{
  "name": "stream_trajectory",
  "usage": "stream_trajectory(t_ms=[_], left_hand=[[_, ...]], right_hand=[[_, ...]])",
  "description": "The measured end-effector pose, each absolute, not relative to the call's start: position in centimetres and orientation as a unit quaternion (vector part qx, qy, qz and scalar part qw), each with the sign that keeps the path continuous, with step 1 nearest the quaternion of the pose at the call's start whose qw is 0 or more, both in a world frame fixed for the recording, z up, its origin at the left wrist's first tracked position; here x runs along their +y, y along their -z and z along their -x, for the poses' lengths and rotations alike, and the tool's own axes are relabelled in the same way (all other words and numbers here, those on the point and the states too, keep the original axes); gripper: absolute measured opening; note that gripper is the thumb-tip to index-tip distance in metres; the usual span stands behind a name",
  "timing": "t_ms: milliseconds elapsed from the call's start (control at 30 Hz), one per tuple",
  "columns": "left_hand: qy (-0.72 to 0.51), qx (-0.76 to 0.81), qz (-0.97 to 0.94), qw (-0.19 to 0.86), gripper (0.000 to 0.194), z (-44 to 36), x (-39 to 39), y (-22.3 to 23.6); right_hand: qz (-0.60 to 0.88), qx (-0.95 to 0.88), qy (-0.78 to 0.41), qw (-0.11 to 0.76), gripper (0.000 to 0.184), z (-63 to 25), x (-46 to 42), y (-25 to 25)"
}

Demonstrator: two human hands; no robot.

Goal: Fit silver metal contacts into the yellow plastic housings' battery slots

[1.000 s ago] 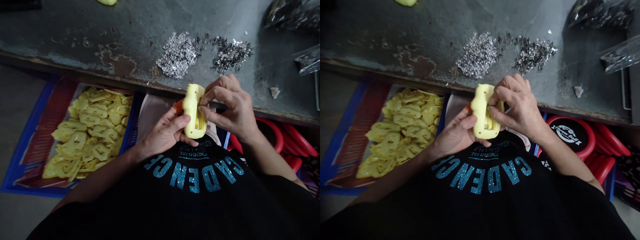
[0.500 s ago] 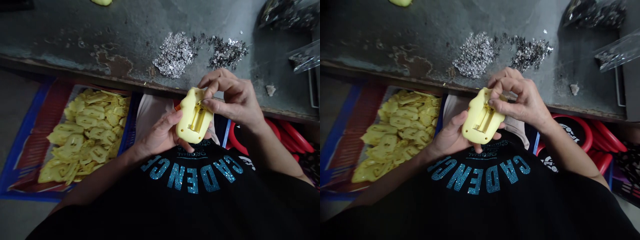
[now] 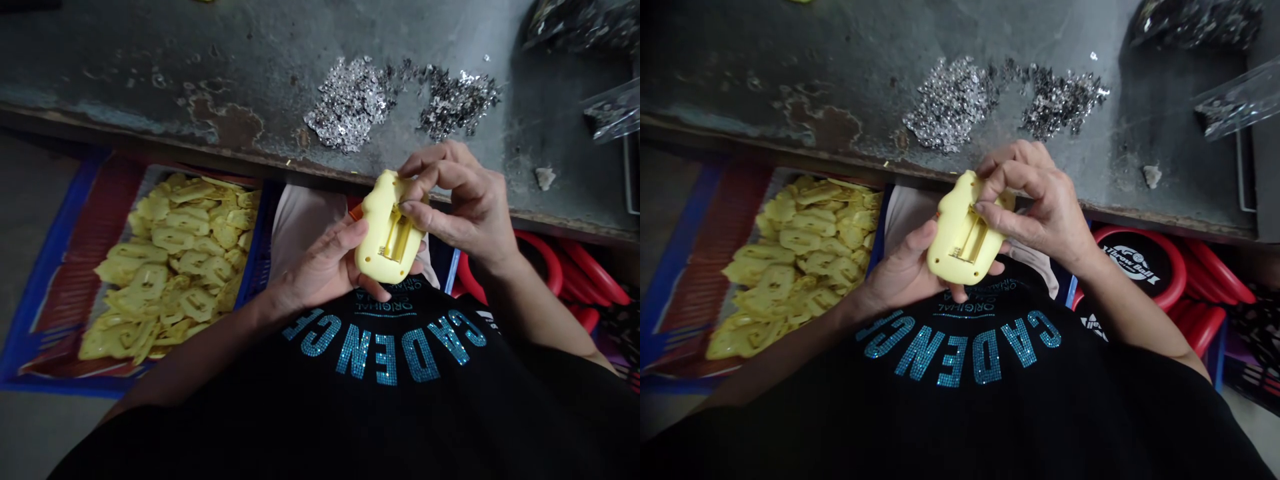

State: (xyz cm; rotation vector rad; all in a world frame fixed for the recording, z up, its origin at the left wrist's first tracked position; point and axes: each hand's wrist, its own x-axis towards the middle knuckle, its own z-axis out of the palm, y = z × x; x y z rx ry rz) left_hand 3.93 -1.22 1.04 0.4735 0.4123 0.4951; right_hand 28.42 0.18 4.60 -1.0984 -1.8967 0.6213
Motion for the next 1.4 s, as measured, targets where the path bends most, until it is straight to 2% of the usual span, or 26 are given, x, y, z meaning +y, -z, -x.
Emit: stream_trajectory(t_ms=[233,367,467,567,633,733,833,933,1033,1267,1400], left_hand=[[-0.234,0.206,-0.231,0.922,0.077,-4.0,-1.2,-1.1],[-0.227,0.207,-0.247,0.919,0.082,-4.0,-1.2,-1.0],[-0.242,0.214,-0.273,0.906,0.095,-4.0,-1.3,-1.1],[-0.285,0.245,-0.309,0.874,0.100,-4.0,-1.6,-1.5],[-0.313,0.272,-0.338,0.845,0.096,-4.0,-1.8,-1.7],[-0.334,0.286,-0.375,0.816,0.092,-3.8,-2.0,-1.5],[-0.345,0.291,-0.395,0.800,0.087,-3.4,-2.1,-1.1],[-0.351,0.324,-0.395,0.785,0.074,-2.9,-2.1,-0.9],[-0.374,0.361,-0.366,0.772,0.065,-2.4,-1.7,-1.0],[-0.477,0.394,-0.310,0.722,0.057,0.4,0.0,1.1],[-0.557,0.422,-0.223,0.679,0.063,5.0,0.2,3.3]], right_hand=[[0.437,-0.752,-0.213,0.445,0.027,-28.6,-0.6,-4.8],[0.431,-0.753,-0.186,0.462,0.017,-29.1,-0.6,-5.0],[0.417,-0.777,-0.204,0.425,0.024,-29.5,-0.1,-5.5],[0.418,-0.798,-0.263,0.347,0.045,-30.0,0.8,-6.1],[0.421,-0.801,-0.289,0.313,0.056,-30.0,1.1,-6.4],[0.437,-0.793,-0.295,0.304,0.057,-29.5,1.1,-5.9],[0.440,-0.784,-0.261,0.352,0.051,-28.6,0.6,-4.5],[0.416,-0.776,-0.221,0.421,0.047,-27.6,0.3,-3.4],[0.411,-0.780,-0.200,0.427,0.051,-26.9,1.1,-3.0],[0.349,-0.851,-0.144,0.366,0.054,-22.6,6.5,-4.9],[0.243,-0.914,-0.210,0.247,0.043,-18.2,15.1,-4.7]])
